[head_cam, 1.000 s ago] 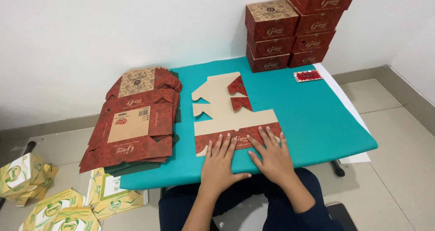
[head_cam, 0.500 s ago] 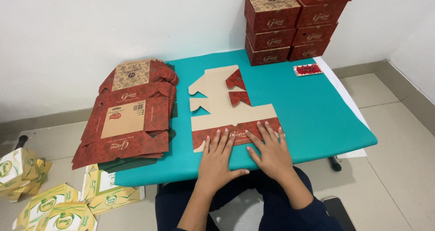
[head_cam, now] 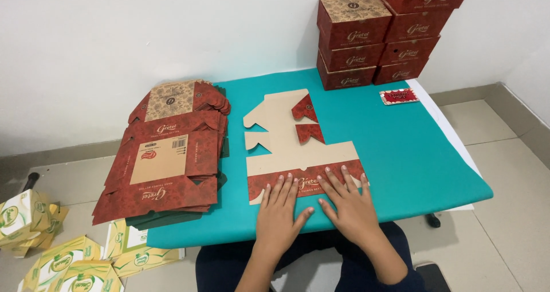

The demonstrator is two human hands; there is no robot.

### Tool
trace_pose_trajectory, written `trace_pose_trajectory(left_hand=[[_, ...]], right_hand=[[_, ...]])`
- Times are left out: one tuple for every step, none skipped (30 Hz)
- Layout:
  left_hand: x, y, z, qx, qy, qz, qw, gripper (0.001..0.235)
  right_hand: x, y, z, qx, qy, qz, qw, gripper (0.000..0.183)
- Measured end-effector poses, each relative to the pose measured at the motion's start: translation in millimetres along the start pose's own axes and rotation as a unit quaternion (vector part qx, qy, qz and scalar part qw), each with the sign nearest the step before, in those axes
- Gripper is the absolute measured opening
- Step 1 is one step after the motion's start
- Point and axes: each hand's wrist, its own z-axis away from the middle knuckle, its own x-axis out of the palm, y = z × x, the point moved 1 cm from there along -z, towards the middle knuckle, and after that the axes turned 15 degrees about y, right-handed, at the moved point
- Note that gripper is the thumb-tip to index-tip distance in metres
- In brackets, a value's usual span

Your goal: The person assembles a flat cardboard box by folding its sides and tucking in the flaps. They then place a small red card inside the box and close the lid.

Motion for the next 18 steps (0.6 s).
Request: trace_pose_trajectory(left_hand=[[0.3, -1.7, -1.4, -0.003, -0.004, 0.002, 1.0, 0.07], [0.9, -3.7, -2.6, -0.009, -0.003, 0.012, 1.0, 0.064], [1.0, -5.1, -2.8, -0.016, -0.003, 0.022, 1.0, 0.058], [-0.5, -7.6, -6.2, -0.021, -0.007, 0.023, 0.999, 0.058], [-3.1, -10.5, -10.2, -0.001, 0.014, 0.022, 1.0, 0.052], [-6.2, -12.7, -14.1, 0.018, 0.035, 0.021, 0.999, 0.046], [-11.2, -11.3, -14.9, 0.016, 0.034, 0.021, 0.999, 0.046], [-16.6, -9.6, -16.0, 0.007, 0.025, 0.032, 0.999, 0.043], [-20.6, -7.6, -19.4, -0.002, 0.018, 0.043, 0.999, 0.04], [-18.6, -7.5, -19.0, -0.003, 0.019, 0.044, 0.999, 0.04], [-16.9, -8.2, -18.2, -0.004, 0.018, 0.04, 0.999, 0.041], [-15.1, -8.8, -17.4, -0.004, 0.017, 0.035, 0.999, 0.042], [-12.4, -9.9, -16.8, -0.003, 0.017, 0.036, 0.999, 0.042], [-9.7, -11.0, -16.4, -0.007, 0.018, 0.034, 0.999, 0.043], [-7.7, -11.1, -15.5, -0.01, 0.017, 0.032, 0.999, 0.043], [-7.8, -11.1, -19.2, -0.01, 0.015, 0.033, 0.999, 0.043], [-9.1, -11.3, -20.9, -0.003, 0.024, 0.036, 0.999, 0.041], [-10.7, -11.4, -22.1, 0.005, 0.032, 0.039, 0.999, 0.04]], right_hand=[[-3.8, -1.6, -2.4, 0.0, -0.005, -0.001, 1.0, 0.057], [-7.3, -3.2, -4.8, 0.005, -0.001, -0.006, 1.0, 0.055], [-11.3, -5.0, -6.8, 0.009, 0.002, -0.012, 1.0, 0.054], [-11.8, -4.8, -7.4, 0.008, -0.004, -0.014, 1.0, 0.054], [-12.3, -5.3, -8.6, 0.004, 0.005, -0.007, 1.0, 0.054], [-13.6, -5.8, -9.6, 0.0, 0.014, -0.001, 1.0, 0.054], [-13.4, -7.0, -8.8, 0.0, 0.012, -0.001, 1.0, 0.054], [-13.9, -8.1, -8.0, 0.005, 0.008, -0.003, 1.0, 0.054], [-14.1, -6.9, -9.3, 0.008, 0.004, -0.004, 1.0, 0.054], [-15.7, -6.0, -9.8, 0.006, 0.003, -0.003, 1.0, 0.054], [-16.5, -6.1, -10.0, 0.011, 0.003, -0.015, 1.0, 0.054], [-17.2, -6.0, -10.0, 0.015, 0.002, -0.028, 1.0, 0.055], [-18.2, -5.7, -11.0, 0.015, 0.002, -0.027, 1.0, 0.055], [-19.0, -5.3, -12.1, 0.014, -0.005, -0.044, 0.999, 0.055], [-21.1, -5.0, -12.4, 0.013, -0.014, -0.061, 0.998, 0.056], [-22.0, -2.1, -16.4, 0.015, -0.016, -0.061, 0.998, 0.056], [-22.2, -0.9, -19.0, 0.023, -0.046, -0.08, 0.995, 0.055], [-22.8, -0.2, -21.4, 0.03, -0.075, -0.1, 0.992, 0.054]])
